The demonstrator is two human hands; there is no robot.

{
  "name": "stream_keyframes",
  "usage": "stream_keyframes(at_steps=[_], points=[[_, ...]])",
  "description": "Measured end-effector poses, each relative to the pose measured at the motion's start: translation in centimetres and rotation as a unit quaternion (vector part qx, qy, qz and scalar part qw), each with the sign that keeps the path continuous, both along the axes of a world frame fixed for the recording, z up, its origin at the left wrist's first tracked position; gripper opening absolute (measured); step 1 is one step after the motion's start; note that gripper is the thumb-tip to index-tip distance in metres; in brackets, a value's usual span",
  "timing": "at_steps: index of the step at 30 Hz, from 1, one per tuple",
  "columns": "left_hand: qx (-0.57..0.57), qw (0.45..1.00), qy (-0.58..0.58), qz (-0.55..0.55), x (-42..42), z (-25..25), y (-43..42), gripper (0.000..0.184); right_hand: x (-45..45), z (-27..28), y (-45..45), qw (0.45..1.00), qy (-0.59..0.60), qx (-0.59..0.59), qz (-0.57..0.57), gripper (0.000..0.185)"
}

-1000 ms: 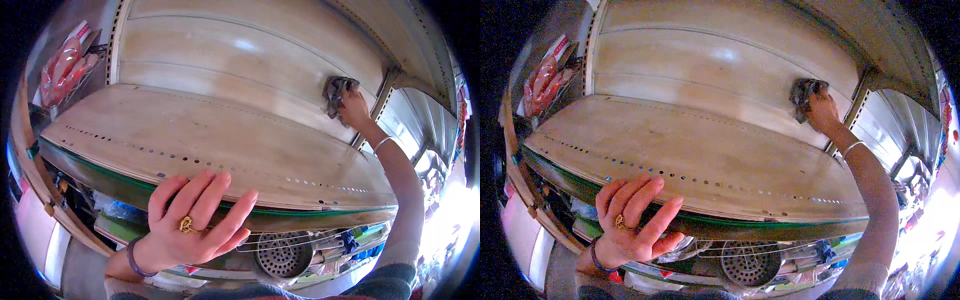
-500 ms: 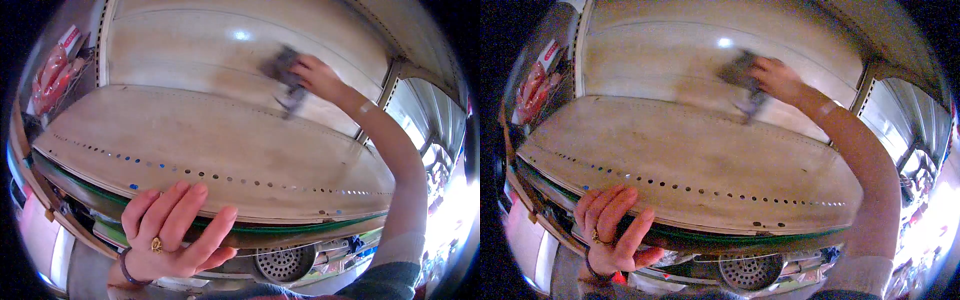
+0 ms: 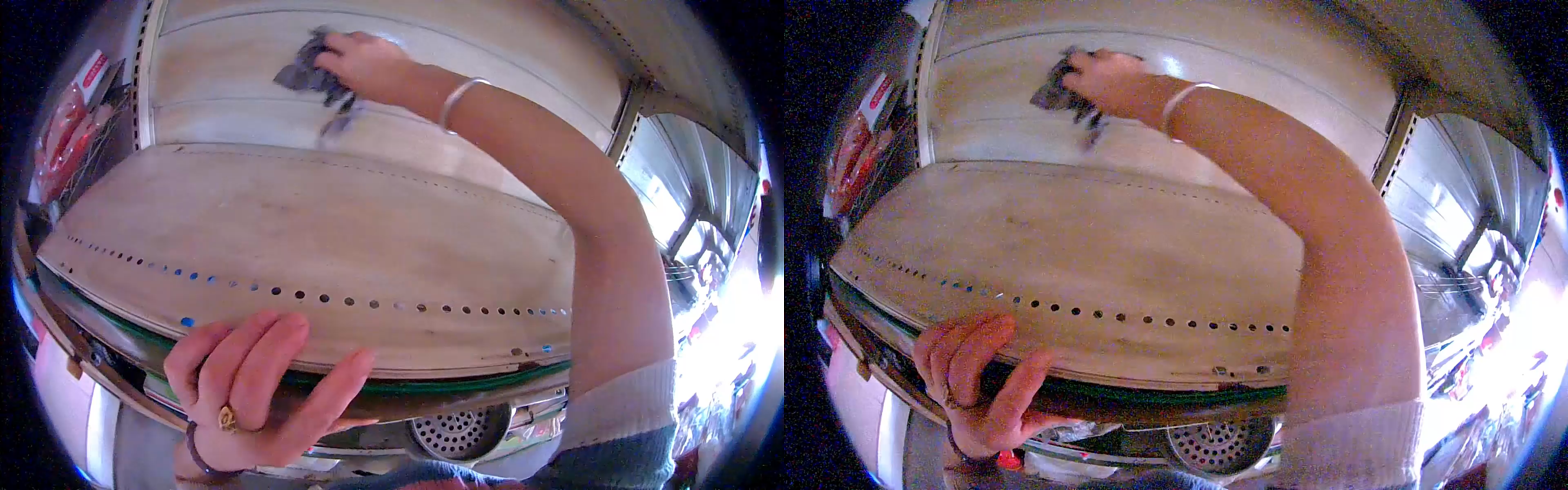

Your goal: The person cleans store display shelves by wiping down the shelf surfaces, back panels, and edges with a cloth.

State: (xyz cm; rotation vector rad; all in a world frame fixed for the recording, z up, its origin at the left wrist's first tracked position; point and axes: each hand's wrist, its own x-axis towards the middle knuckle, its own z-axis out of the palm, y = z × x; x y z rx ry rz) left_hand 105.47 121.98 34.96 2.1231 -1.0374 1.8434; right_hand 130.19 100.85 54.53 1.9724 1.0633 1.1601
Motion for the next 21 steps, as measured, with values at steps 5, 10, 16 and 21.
stream_keyframes(at_steps=[5, 10, 16, 21], points=[[-0.013, 1.000, -0.008, -0.016, 0.5, -0.4, 0.1, 0.029, -3.3, -0.1, -8.3, 1.000, 0.018, 0.003, -0.013, 0.040], [0.008, 1.000, 0.013, -0.014, 0.3, -0.8, 0.4, 0.051, -11.3, -1.5, -24.0, 0.963, 0.000, 0.127, -0.237, 0.052], [0.001, 1.000, 0.008, -0.011, 0.4, -0.8, 0.4, 0.048, -7.1, -0.6, -16.1, 0.984, 0.005, 0.129, -0.124, 0.052], [-0.011, 1.000, 0.015, -0.013, 0.2, -0.7, 0.2, 0.041, 1.4, 0.8, 3.7, 0.998, 0.027, 0.037, -0.036, 0.044]])
